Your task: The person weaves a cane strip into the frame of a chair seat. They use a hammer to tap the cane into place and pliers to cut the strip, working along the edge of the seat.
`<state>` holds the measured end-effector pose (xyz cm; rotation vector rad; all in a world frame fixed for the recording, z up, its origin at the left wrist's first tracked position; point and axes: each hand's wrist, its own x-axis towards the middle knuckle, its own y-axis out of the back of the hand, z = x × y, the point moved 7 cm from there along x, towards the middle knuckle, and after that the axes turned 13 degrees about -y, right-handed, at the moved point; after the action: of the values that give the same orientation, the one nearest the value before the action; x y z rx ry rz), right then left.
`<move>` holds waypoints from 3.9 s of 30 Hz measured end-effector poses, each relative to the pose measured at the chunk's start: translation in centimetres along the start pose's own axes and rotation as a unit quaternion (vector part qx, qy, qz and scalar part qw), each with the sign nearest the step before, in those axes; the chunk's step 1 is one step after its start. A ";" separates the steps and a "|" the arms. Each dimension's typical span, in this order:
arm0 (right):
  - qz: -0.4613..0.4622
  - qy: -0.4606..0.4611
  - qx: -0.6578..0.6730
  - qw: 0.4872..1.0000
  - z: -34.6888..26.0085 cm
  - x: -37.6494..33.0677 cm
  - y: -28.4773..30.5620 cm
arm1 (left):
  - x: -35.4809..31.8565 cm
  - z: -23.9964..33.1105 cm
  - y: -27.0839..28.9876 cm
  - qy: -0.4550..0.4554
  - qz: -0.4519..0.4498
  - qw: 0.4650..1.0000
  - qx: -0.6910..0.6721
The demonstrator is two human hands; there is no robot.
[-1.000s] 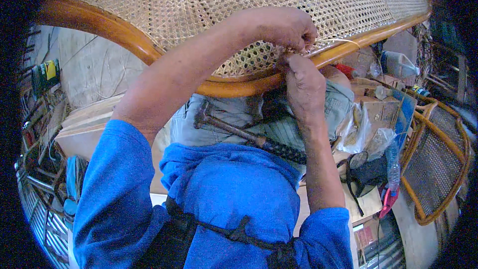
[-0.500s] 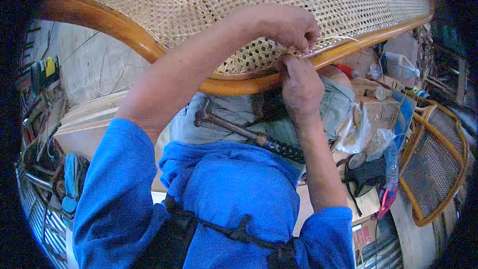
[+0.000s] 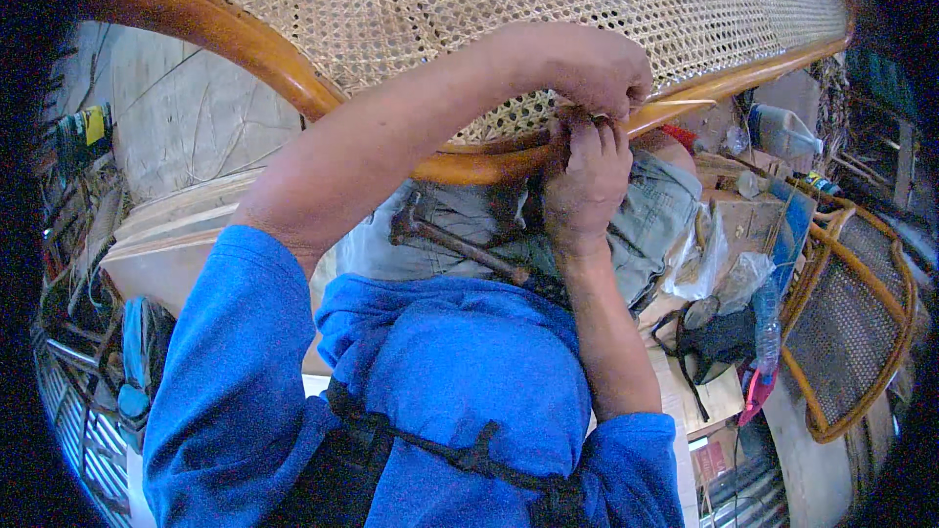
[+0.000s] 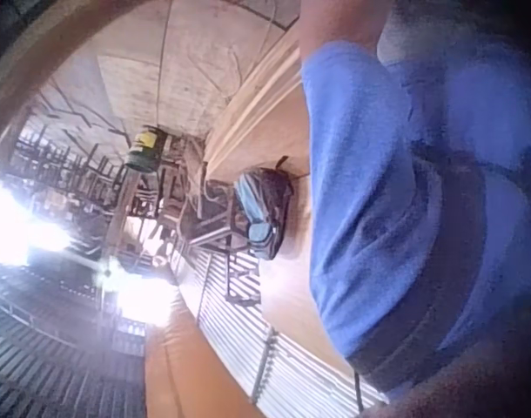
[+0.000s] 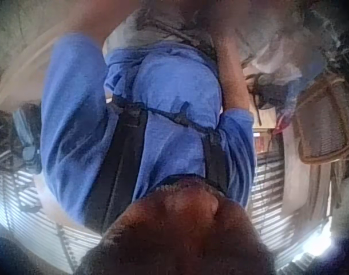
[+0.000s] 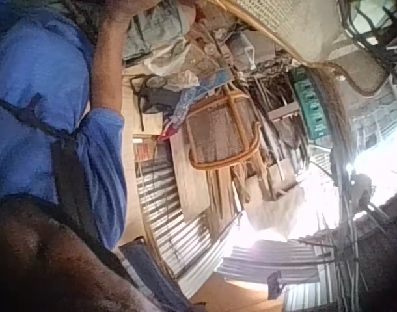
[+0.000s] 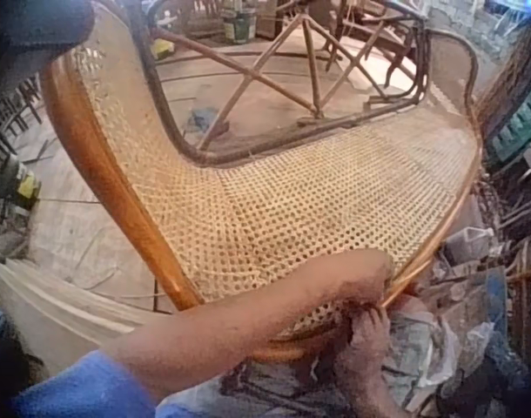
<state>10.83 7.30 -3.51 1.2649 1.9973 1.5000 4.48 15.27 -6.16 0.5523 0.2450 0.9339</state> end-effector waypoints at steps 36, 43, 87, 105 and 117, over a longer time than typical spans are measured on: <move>-0.096 0.110 -0.066 0.987 0.7 0.3 0.1 | 2.8 -0.7 -1.0 -0.038 -0.088 0.995 0.028; -0.101 0.121 -0.087 0.984 0.6 0.2 0.1 | 2.5 -1.0 -1.5 -0.005 -0.086 0.996 -0.012; -0.192 0.169 -0.117 0.960 1.8 1.5 -0.6 | 0.8 -0.2 0.4 -0.002 -0.026 1.000 0.013; -0.274 0.159 -0.160 0.935 1.0 2.0 -0.4 | 1.6 -0.5 0.1 -0.032 -0.036 0.999 -0.005; -0.319 0.169 -0.207 0.909 0.6 2.2 -1.2 | 1.8 -0.9 -0.2 -0.023 -0.018 0.999 -0.024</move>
<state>9.50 9.34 -4.31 0.1498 1.8647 1.7202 5.24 16.97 -6.97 0.5236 0.1894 0.8885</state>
